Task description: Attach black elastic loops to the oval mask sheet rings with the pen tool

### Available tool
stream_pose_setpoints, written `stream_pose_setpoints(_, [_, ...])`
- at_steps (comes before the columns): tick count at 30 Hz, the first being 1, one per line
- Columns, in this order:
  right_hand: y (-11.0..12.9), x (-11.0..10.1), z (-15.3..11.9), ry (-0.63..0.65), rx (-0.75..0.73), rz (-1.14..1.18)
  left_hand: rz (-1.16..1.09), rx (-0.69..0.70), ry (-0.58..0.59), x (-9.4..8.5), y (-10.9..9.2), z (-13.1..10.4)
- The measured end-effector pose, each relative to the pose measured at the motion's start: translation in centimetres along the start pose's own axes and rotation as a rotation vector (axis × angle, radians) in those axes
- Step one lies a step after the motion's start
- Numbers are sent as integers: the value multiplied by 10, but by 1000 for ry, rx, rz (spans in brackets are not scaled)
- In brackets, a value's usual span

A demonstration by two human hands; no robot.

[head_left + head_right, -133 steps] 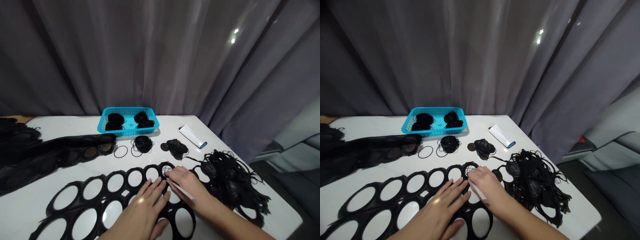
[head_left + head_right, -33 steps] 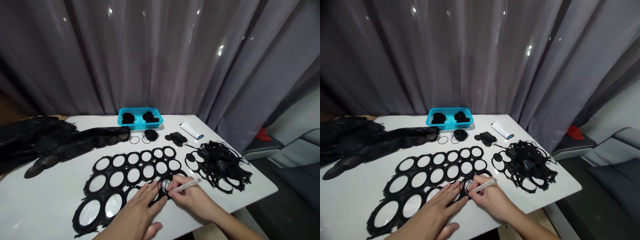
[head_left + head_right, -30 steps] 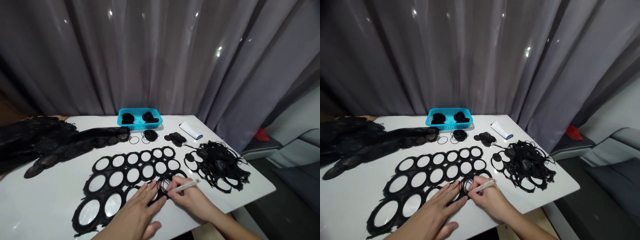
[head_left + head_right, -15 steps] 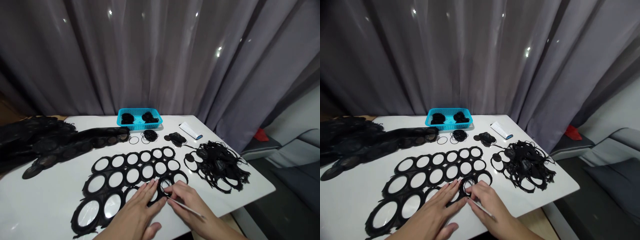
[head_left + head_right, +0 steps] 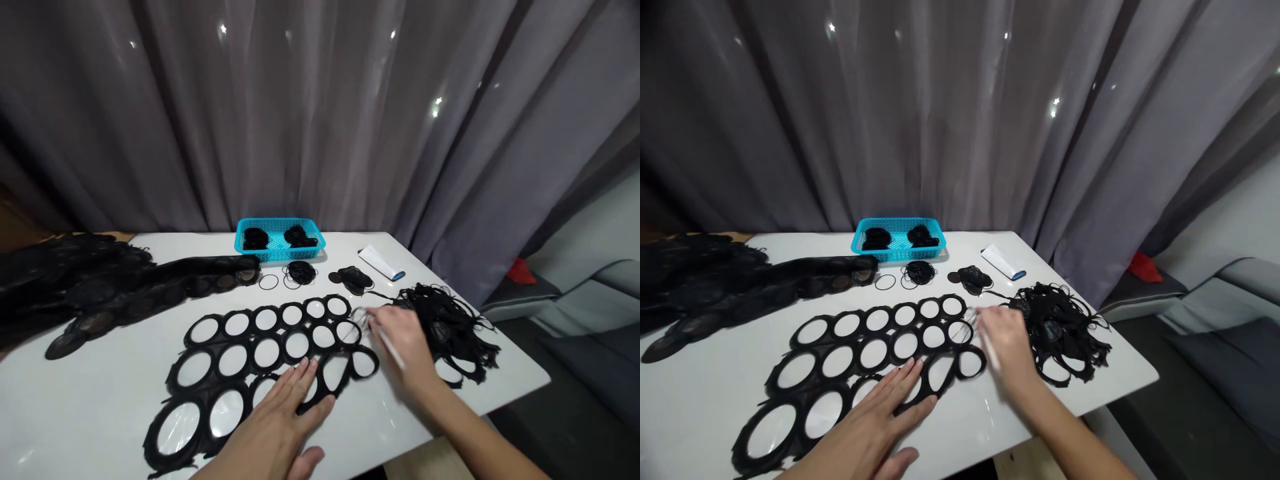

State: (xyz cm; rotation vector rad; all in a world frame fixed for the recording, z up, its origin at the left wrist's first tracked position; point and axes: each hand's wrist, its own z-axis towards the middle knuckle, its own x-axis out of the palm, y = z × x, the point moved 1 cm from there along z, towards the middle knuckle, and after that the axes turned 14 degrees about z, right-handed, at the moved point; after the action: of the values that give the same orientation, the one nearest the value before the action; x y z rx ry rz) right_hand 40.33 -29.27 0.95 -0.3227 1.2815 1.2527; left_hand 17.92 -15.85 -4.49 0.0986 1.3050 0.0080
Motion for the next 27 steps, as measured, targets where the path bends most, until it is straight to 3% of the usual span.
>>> stream_pose_setpoints(3, [-6, -20, 32, -46, 200, 157, 50, 4, -40, -3, 0, -1])
stream_pose_setpoints(5, [2, -19, 39, 62, 287, 383, 102, 14, -88, -6, 0, -4])
stream_pose_setpoints(8, [26, 1, 28, 296, 360, 674, 224, 1, -171, -7, -2, -16])
stream_pose_setpoints(12, [56, 29, -2, 515, 383, 877, 369, -36, -213, -5, -6, -38])
stream_pose_setpoints(17, [71, 39, -23, 576, 383, 877, 392, -81, -197, -2, -13, -50])
stream_pose_setpoints(27, [76, 39, -24, 588, 350, 773, 414, -118, -221, -2, -15, -51])
